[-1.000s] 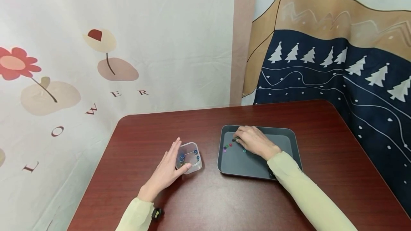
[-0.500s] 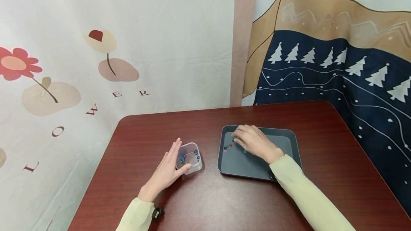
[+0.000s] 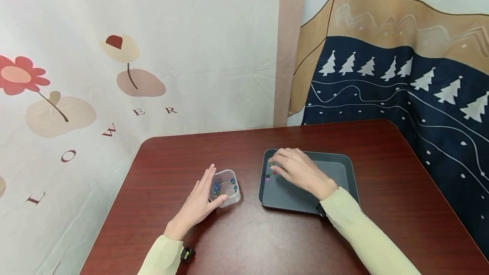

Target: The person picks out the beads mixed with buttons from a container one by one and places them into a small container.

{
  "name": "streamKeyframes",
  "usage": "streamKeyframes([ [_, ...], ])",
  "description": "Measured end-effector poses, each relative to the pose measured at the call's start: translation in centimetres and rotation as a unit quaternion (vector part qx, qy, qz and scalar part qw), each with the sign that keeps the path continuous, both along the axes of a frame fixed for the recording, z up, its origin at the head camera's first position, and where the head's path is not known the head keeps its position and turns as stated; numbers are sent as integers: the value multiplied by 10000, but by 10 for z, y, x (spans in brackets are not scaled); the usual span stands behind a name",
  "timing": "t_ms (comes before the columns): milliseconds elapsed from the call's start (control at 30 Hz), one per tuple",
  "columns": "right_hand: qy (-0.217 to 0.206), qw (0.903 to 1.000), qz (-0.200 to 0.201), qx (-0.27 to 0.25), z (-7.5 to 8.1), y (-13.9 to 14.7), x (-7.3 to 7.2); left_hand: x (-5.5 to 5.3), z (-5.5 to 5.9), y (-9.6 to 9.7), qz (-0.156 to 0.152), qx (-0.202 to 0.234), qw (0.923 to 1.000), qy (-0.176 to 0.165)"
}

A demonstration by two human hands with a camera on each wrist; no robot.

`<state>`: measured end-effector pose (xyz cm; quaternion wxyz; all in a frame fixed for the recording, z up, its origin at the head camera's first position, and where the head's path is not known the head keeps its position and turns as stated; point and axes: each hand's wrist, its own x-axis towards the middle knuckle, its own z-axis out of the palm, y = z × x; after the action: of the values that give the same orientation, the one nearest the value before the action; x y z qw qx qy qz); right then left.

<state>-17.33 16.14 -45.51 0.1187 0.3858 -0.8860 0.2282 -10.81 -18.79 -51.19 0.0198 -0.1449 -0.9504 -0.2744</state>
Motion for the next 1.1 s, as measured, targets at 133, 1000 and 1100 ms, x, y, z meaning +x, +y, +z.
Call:
streamKeyframes([
  [133,57,9999,3,-95,4,-5,4,0,-1,0,-15,27,10000,12],
  [1000,222,9918,27,-1262,3,-60,22,-1,0,-1,-56,8,10000,23],
  [1100,205,9911,75,-1311,0,-69,23,-1,0,-1,-58,0,10000,21],
])
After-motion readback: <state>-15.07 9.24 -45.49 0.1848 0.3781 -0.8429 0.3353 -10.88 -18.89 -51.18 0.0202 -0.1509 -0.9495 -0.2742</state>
